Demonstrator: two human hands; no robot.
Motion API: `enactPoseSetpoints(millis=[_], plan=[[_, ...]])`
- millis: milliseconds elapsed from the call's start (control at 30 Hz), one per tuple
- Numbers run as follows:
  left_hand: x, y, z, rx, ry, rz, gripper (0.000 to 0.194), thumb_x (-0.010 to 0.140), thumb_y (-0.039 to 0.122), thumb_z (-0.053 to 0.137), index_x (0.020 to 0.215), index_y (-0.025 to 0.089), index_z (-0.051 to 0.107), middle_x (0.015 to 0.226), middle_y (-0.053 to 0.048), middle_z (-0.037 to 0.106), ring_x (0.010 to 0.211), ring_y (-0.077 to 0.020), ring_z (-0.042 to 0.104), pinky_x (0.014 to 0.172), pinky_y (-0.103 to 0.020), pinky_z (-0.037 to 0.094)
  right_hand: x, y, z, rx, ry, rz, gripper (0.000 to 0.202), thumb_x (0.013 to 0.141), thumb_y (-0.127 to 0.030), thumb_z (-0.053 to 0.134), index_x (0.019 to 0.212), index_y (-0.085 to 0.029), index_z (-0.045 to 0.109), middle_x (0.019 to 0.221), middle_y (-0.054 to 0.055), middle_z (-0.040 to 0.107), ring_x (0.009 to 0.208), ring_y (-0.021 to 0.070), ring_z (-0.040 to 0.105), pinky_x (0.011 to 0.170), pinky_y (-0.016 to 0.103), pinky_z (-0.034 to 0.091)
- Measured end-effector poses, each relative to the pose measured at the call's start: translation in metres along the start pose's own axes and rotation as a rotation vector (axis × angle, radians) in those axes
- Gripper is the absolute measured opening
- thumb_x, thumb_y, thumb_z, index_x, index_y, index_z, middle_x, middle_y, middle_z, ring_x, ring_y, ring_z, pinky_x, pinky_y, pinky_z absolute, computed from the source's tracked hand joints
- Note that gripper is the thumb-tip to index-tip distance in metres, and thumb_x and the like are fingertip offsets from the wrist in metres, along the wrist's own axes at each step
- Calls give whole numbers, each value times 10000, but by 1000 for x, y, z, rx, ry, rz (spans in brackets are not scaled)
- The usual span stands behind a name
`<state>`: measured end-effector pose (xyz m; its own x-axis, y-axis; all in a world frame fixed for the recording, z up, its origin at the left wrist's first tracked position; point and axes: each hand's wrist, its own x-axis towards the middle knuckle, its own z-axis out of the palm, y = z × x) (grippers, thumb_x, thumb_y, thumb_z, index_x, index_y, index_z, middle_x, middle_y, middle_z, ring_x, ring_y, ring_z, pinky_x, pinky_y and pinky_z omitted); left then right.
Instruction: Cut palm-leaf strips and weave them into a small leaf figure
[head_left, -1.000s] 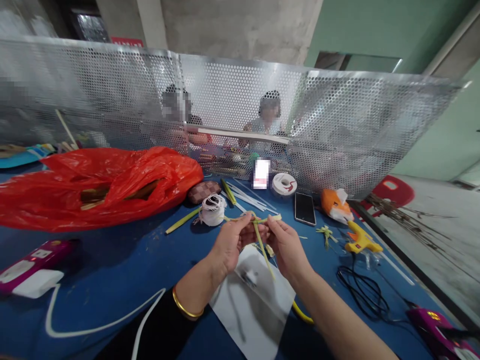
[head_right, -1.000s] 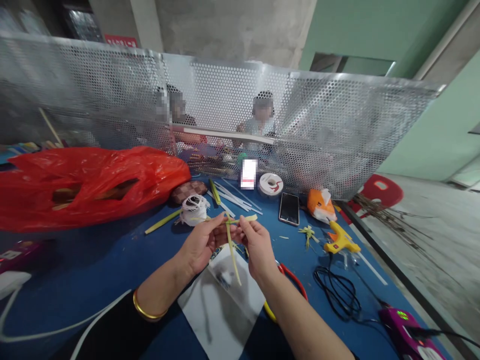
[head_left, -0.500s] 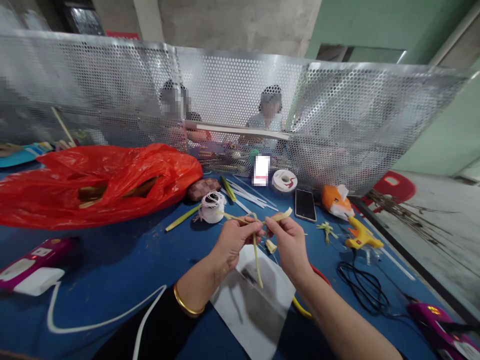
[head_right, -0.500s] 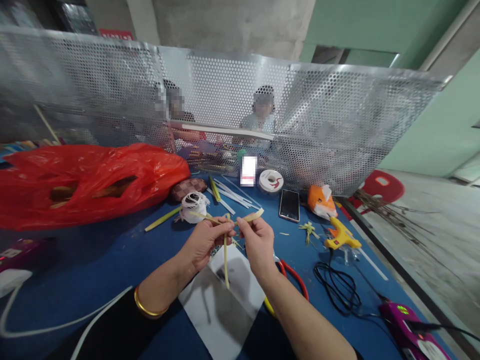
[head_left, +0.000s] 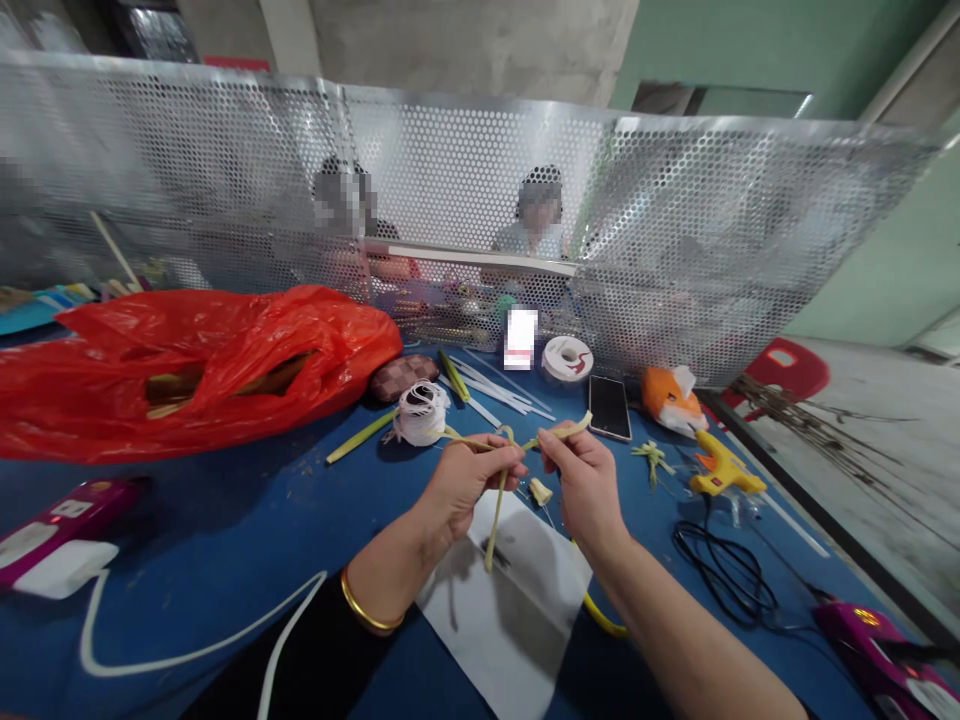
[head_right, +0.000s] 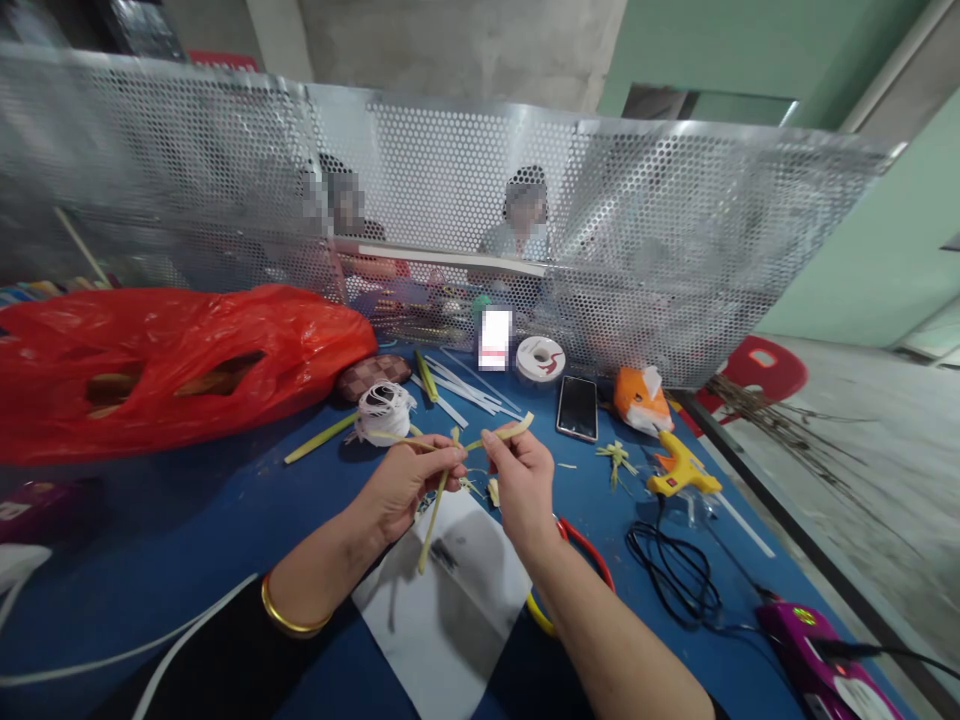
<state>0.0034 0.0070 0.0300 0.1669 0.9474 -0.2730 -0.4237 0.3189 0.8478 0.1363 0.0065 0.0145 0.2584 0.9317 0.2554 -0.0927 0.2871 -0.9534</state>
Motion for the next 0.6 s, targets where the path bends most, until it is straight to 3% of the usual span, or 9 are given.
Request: enactPoseSetpoints(millis=[300, 400, 600], plan=[[4, -1, -6, -102, -79, -95, 171, 816, 269, 664, 799, 104, 702, 670, -98, 727, 550, -147, 654, 650, -276, 553, 1, 0, 1, -121, -31, 4, 303, 778, -458, 677, 689, -168, 666, 617, 9, 627, 596, 152, 546, 591, 280, 439], [4, -1, -5, -107, -85, -86, 153, 796, 258, 687, 784, 106, 706, 653, -83, 716, 559, -138, 650, 646, -256, 546, 0, 0, 3, -96, -31, 23, 308, 744, -473, 703, 753, -166, 682, 646, 16, 650, 604, 160, 566, 600, 287, 458], [1, -2, -2, -45, -62, -54, 180, 655, 178, 808, 658, 127, 636, 549, -12, 642, 485, -90, 575, 581, -214, 512, -2, -1, 2, -125, -48, -25, 266, 755, -389, 698, 615, -186, 600, 566, -19, 554, 551, 127, 491, 560, 263, 410]])
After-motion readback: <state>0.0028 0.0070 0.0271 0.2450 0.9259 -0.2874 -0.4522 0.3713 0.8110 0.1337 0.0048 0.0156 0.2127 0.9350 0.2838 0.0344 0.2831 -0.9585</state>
